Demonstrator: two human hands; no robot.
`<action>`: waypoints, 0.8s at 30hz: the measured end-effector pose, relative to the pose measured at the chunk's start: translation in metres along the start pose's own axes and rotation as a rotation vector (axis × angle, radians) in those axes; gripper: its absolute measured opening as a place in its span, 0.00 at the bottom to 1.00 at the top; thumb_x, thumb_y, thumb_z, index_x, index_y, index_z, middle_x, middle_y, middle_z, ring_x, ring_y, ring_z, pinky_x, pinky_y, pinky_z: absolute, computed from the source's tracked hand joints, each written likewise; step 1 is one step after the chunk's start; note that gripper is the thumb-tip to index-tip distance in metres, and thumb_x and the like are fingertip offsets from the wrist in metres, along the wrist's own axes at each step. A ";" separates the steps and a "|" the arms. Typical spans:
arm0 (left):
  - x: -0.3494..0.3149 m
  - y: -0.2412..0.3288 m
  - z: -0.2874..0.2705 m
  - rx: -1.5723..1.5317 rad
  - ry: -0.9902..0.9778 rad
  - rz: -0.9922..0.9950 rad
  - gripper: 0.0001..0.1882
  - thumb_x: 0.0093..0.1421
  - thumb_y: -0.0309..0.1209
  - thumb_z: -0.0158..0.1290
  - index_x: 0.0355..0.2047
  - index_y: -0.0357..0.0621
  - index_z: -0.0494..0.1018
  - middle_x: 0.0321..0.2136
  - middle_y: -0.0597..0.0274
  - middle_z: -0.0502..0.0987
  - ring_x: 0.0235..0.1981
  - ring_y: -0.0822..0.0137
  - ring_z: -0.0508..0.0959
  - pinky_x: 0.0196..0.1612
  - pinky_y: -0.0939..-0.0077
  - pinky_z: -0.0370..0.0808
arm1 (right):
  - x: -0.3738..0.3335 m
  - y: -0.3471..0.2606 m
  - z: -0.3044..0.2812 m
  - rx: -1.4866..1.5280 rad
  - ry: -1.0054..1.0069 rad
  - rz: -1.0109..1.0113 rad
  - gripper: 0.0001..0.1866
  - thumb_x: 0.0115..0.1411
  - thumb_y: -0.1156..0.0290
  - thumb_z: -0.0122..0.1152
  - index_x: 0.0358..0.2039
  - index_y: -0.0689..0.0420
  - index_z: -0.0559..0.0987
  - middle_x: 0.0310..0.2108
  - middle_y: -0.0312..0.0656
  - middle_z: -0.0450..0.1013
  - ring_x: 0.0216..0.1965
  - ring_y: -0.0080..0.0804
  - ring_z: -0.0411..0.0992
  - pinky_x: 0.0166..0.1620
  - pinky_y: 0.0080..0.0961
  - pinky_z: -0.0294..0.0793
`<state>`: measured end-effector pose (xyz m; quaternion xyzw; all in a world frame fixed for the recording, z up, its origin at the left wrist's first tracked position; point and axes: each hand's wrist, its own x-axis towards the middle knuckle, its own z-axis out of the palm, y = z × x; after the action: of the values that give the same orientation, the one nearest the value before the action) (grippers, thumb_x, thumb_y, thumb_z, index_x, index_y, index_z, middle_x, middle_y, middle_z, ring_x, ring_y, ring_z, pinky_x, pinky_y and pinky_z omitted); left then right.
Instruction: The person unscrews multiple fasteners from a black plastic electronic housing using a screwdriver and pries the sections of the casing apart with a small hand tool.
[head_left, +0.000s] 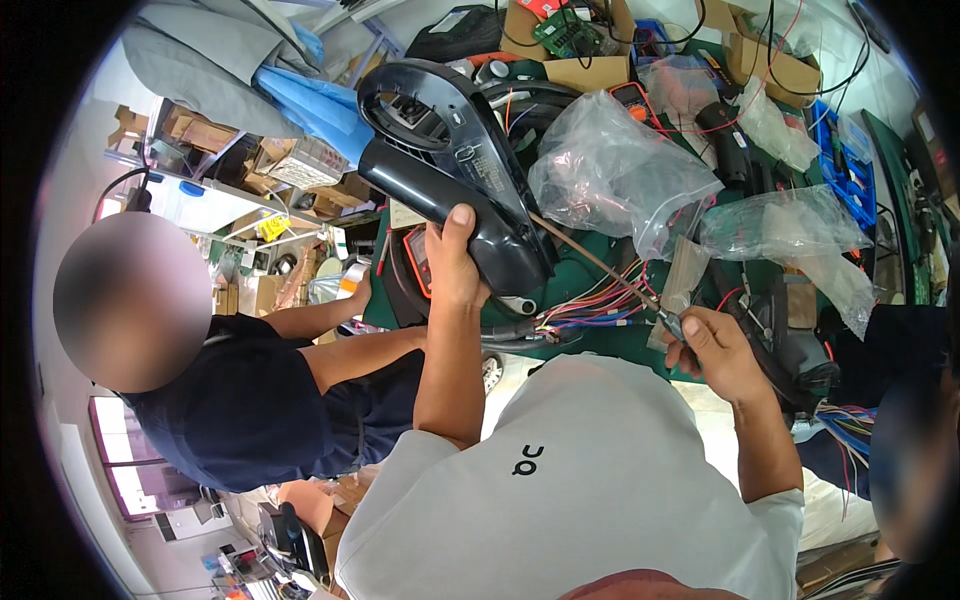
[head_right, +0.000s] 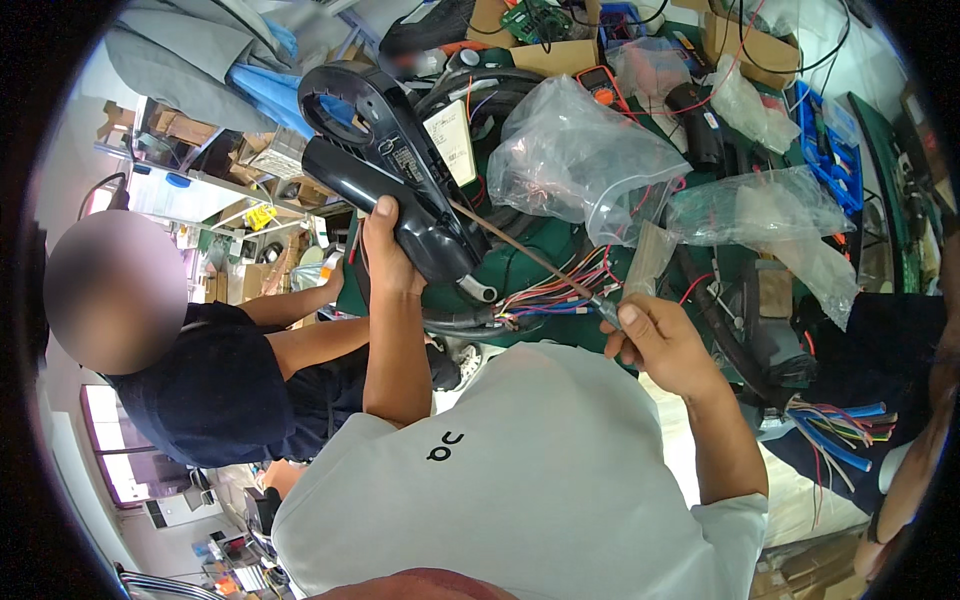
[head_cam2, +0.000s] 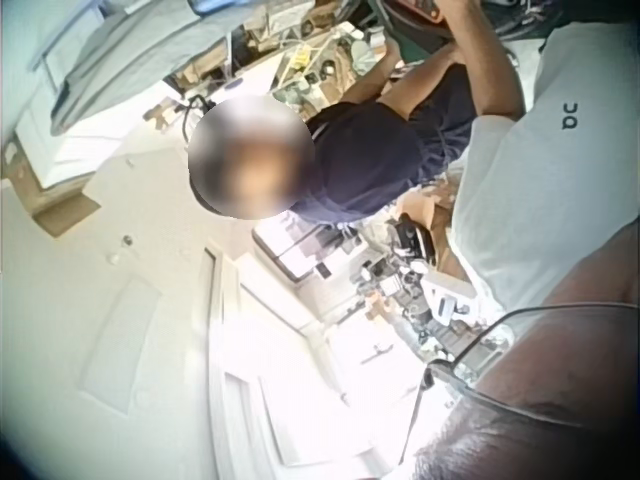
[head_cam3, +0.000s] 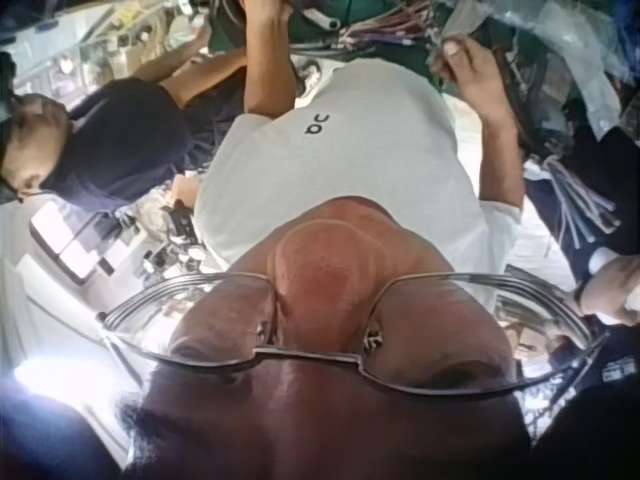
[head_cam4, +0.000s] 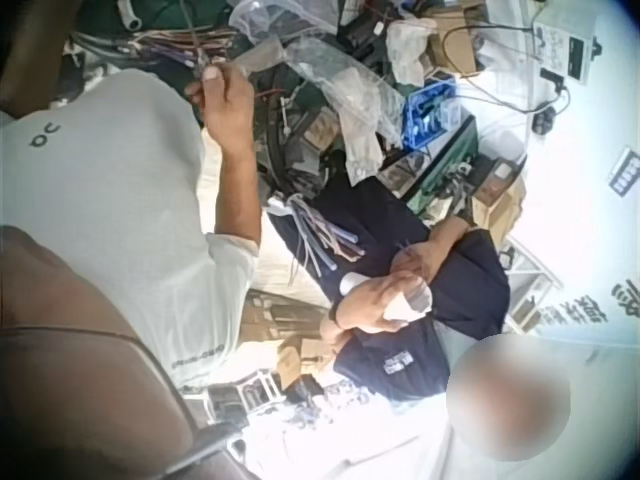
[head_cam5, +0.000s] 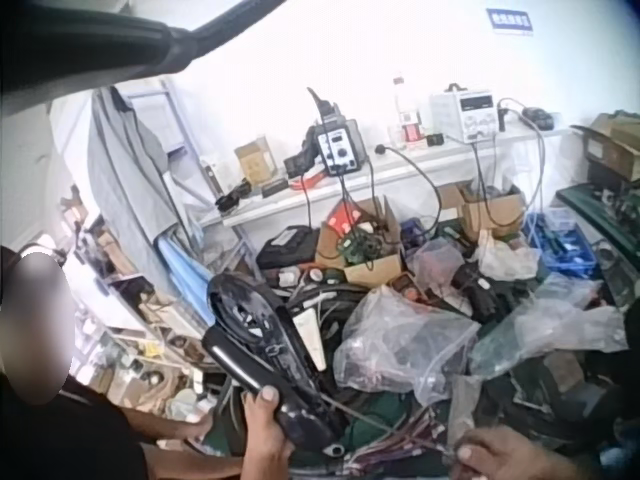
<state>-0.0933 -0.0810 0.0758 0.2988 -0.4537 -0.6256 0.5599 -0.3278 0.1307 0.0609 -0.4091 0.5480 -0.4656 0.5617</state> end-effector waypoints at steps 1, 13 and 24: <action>-0.001 -0.001 0.000 -0.013 -0.005 -0.007 0.30 0.54 0.44 0.55 0.47 0.31 0.64 0.35 0.51 0.76 0.32 0.60 0.80 0.36 0.69 0.80 | 0.000 0.005 0.002 -0.015 0.030 -0.033 0.15 0.64 0.62 0.52 0.33 0.63 0.73 0.22 0.37 0.72 0.20 0.18 0.63 0.24 0.16 0.63; -0.003 0.005 0.005 -0.022 -0.006 -0.069 0.24 0.52 0.38 0.59 0.44 0.38 0.64 0.33 0.58 0.72 0.31 0.66 0.77 0.35 0.71 0.77 | 0.011 0.012 0.011 -0.377 0.175 -0.269 0.17 0.54 0.66 0.64 0.38 0.61 0.70 0.23 0.42 0.69 0.24 0.35 0.71 0.28 0.27 0.68; -0.001 -0.096 -0.056 0.373 0.120 0.118 0.28 0.53 0.26 0.59 0.52 0.35 0.59 0.44 0.56 0.71 0.43 0.63 0.74 0.48 0.70 0.71 | -0.010 0.124 -0.010 -0.620 0.338 0.041 0.13 0.56 0.75 0.59 0.37 0.62 0.64 0.27 0.52 0.72 0.28 0.46 0.73 0.32 0.31 0.70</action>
<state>-0.0848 -0.0970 -0.0342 0.4069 -0.5442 -0.4780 0.5566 -0.3286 0.1701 -0.0579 -0.4664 0.7566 -0.3267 0.3213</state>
